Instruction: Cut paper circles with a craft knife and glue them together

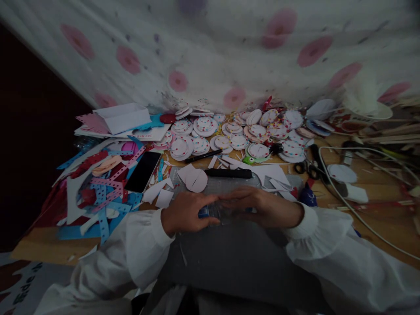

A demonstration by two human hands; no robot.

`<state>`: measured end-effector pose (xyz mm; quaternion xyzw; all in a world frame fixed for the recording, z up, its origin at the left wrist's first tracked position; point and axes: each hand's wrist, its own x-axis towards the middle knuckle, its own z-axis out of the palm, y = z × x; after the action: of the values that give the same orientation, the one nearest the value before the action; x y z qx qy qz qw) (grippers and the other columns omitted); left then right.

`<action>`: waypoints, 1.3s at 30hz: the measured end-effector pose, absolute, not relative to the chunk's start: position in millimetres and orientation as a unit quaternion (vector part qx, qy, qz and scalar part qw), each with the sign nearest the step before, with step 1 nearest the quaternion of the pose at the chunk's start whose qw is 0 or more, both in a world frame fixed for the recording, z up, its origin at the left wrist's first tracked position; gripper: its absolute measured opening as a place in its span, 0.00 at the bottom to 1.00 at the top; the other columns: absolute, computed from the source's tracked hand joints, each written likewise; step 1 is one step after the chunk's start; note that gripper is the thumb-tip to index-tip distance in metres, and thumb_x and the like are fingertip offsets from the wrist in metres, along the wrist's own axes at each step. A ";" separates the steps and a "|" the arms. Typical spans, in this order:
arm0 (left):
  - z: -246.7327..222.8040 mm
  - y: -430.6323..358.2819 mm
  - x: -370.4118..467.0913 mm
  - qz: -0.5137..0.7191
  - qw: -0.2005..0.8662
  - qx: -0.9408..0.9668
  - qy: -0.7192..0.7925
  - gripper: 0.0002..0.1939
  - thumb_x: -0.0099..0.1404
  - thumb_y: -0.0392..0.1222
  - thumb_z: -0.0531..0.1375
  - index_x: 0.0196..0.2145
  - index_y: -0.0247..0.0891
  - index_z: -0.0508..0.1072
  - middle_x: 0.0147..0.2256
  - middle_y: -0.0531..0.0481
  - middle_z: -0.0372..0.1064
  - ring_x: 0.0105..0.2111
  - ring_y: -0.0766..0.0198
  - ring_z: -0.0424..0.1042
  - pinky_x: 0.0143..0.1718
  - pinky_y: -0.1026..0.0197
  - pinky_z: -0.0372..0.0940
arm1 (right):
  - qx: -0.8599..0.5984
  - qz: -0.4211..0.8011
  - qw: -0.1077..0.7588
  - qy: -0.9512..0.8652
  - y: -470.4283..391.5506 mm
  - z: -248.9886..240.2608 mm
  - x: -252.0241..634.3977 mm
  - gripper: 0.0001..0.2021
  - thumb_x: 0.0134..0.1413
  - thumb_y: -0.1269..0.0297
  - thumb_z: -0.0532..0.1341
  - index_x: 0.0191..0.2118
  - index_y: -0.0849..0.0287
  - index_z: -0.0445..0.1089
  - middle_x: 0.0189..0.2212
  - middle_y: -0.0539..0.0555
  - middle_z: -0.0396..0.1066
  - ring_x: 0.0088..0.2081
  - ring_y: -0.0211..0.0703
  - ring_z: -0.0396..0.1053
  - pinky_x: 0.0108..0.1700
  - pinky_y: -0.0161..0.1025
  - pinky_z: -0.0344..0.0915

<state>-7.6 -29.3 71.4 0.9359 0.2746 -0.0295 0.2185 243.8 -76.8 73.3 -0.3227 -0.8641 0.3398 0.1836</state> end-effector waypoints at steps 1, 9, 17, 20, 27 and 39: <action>71.3 -29.0 -7.5 -0.030 0.219 0.936 0.276 0.29 0.63 0.63 0.55 0.53 0.42 0.68 0.41 0.44 0.75 0.42 0.48 0.75 0.40 0.53 0.66 | -0.320 0.346 0.184 -0.862 -76.4 73.1 243.8 0.22 0.59 0.71 0.61 0.59 0.56 0.66 0.58 0.59 0.66 0.58 0.44 0.65 0.58 0.42 0.62; 72.2 -27.8 -6.8 -0.038 0.220 0.934 0.278 0.30 0.62 0.63 0.55 0.55 0.41 0.67 0.41 0.43 0.75 0.42 0.49 0.75 0.39 0.54 0.66 | -0.328 0.297 0.206 -0.873 -81.3 66.7 240.0 0.20 0.58 0.67 0.62 0.57 0.59 0.68 0.57 0.62 0.66 0.57 0.49 0.64 0.57 0.48 0.63; 74.1 -27.7 -5.6 -0.042 0.225 0.930 0.286 0.32 0.62 0.63 0.56 0.55 0.40 0.67 0.43 0.42 0.75 0.44 0.50 0.74 0.42 0.54 0.67 | -0.311 0.233 0.224 -0.894 -85.0 54.8 245.3 0.22 0.60 0.67 0.60 0.60 0.60 0.63 0.51 0.63 0.68 0.49 0.49 0.67 0.49 0.48 0.67; 72.8 -27.6 -6.0 -0.038 0.229 0.930 0.283 0.31 0.62 0.62 0.57 0.56 0.40 0.67 0.43 0.42 0.75 0.44 0.50 0.74 0.43 0.54 0.66 | -0.316 0.214 0.223 -0.897 -86.6 48.5 244.8 0.21 0.60 0.66 0.60 0.59 0.61 0.63 0.50 0.63 0.68 0.48 0.49 0.66 0.48 0.48 0.67; 76.7 -28.0 -4.3 -0.044 0.228 0.930 0.284 0.29 0.63 0.63 0.55 0.54 0.41 0.67 0.43 0.45 0.75 0.43 0.50 0.75 0.40 0.55 0.66 | -0.332 0.223 0.231 -0.887 -90.1 40.8 241.5 0.23 0.62 0.62 0.59 0.60 0.61 0.58 0.49 0.63 0.67 0.48 0.48 0.64 0.48 0.48 0.66; 79.0 -29.2 -1.6 -0.052 0.219 0.925 0.307 0.30 0.61 0.64 0.56 0.51 0.39 0.67 0.40 0.44 0.75 0.40 0.49 0.75 0.37 0.55 0.65 | -0.342 0.231 0.191 -0.891 -88.7 46.0 233.5 0.19 0.61 0.65 0.59 0.56 0.62 0.63 0.53 0.64 0.67 0.51 0.49 0.62 0.52 0.50 0.65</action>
<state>-1.6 -29.2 79.0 0.9249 0.3066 -0.0521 0.2186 233.5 -88.7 46.0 -0.3423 -0.8906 0.2309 0.1905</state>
